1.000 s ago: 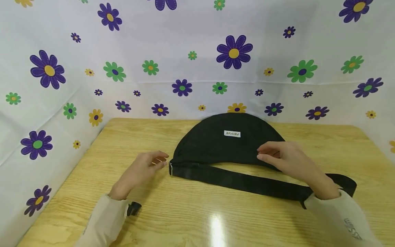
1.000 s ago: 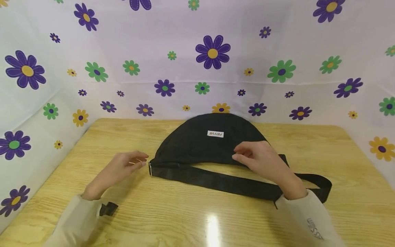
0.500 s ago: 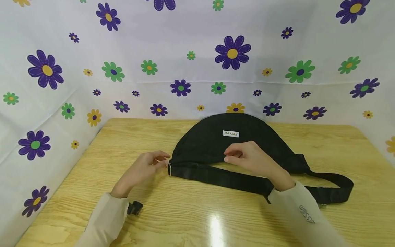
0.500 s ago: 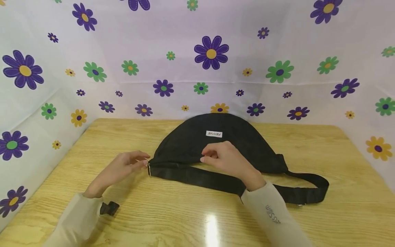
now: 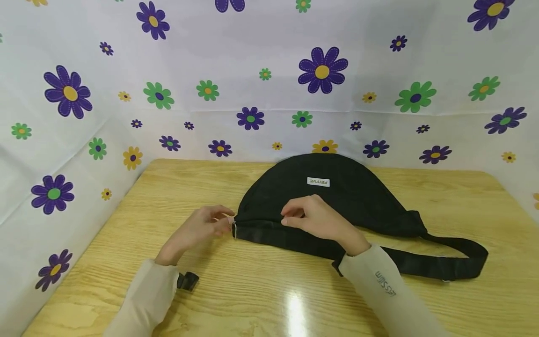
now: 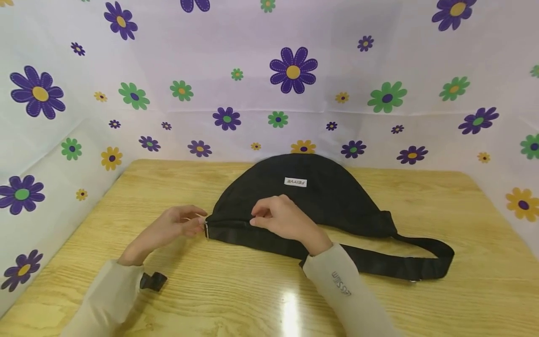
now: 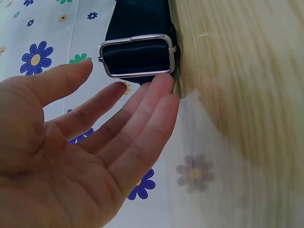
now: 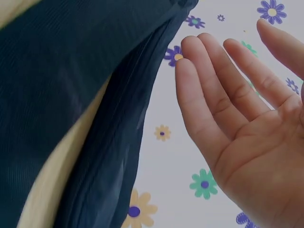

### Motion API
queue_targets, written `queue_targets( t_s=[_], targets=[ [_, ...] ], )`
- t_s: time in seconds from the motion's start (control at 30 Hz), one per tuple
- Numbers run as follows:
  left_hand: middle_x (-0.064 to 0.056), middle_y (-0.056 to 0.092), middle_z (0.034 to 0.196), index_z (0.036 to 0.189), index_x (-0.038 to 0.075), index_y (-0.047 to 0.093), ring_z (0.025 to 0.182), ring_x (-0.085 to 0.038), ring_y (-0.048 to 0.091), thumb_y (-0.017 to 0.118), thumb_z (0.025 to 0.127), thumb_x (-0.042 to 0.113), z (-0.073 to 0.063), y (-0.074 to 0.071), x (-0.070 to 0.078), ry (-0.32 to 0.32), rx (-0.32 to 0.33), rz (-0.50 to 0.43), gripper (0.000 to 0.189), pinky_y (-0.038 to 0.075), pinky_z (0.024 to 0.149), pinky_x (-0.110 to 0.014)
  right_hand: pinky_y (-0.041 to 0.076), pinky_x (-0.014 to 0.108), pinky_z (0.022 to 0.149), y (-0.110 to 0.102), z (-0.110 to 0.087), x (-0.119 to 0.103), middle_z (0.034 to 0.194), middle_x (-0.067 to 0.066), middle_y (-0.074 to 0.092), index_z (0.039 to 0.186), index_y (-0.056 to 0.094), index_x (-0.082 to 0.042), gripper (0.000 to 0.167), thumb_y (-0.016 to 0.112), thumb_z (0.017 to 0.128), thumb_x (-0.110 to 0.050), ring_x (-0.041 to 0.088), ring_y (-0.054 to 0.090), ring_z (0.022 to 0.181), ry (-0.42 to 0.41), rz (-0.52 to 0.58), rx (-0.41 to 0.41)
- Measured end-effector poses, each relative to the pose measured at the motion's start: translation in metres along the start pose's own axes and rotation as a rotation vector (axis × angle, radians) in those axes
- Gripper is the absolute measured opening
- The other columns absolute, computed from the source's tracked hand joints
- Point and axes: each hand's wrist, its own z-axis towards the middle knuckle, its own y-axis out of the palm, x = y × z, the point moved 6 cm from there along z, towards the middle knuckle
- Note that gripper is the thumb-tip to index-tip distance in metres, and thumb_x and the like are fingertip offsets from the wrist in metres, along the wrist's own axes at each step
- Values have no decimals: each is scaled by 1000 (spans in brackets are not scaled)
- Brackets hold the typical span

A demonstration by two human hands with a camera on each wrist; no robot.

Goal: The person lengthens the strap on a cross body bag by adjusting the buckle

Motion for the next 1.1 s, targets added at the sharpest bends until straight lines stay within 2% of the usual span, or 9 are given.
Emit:
queue_targets(
  t_s=[0.23,0.5,0.7,0.97,1.1],
  targets=[
    [-12,69,100,131,-9,59,85,-24,67,60,103,17,4,2,-2,4,-34,20,39,57,78,-39,55,29,74,15,13,-2,97,4,72,108,73,4,16,68,97,-6,15,67,85,27,36,-46],
    [-12,68,92,131,-10,58,84,-23,67,59,103,18,6,6,-6,-2,-66,-20,39,57,79,-37,55,29,74,26,18,0,98,4,72,110,72,3,19,68,98,-10,15,66,86,60,60,-73],
    [-12,68,97,133,-10,57,91,-24,65,57,104,18,6,4,-7,-24,-66,-47,40,57,82,-38,55,28,80,32,26,1,101,6,73,111,72,3,21,68,98,-13,17,68,91,40,62,-84],
    [-15,66,107,137,-9,54,94,-24,65,58,105,19,9,3,-9,-48,-90,-64,43,57,83,-39,54,27,73,40,34,-1,96,5,72,108,73,3,18,68,98,-12,13,66,83,25,60,-108],
    [-15,66,106,138,-8,54,93,-24,64,57,105,20,11,4,-9,-56,-99,-62,44,57,82,-38,53,27,72,44,37,-1,95,5,72,108,73,3,18,68,98,-11,12,65,81,27,54,-128]
  ],
)
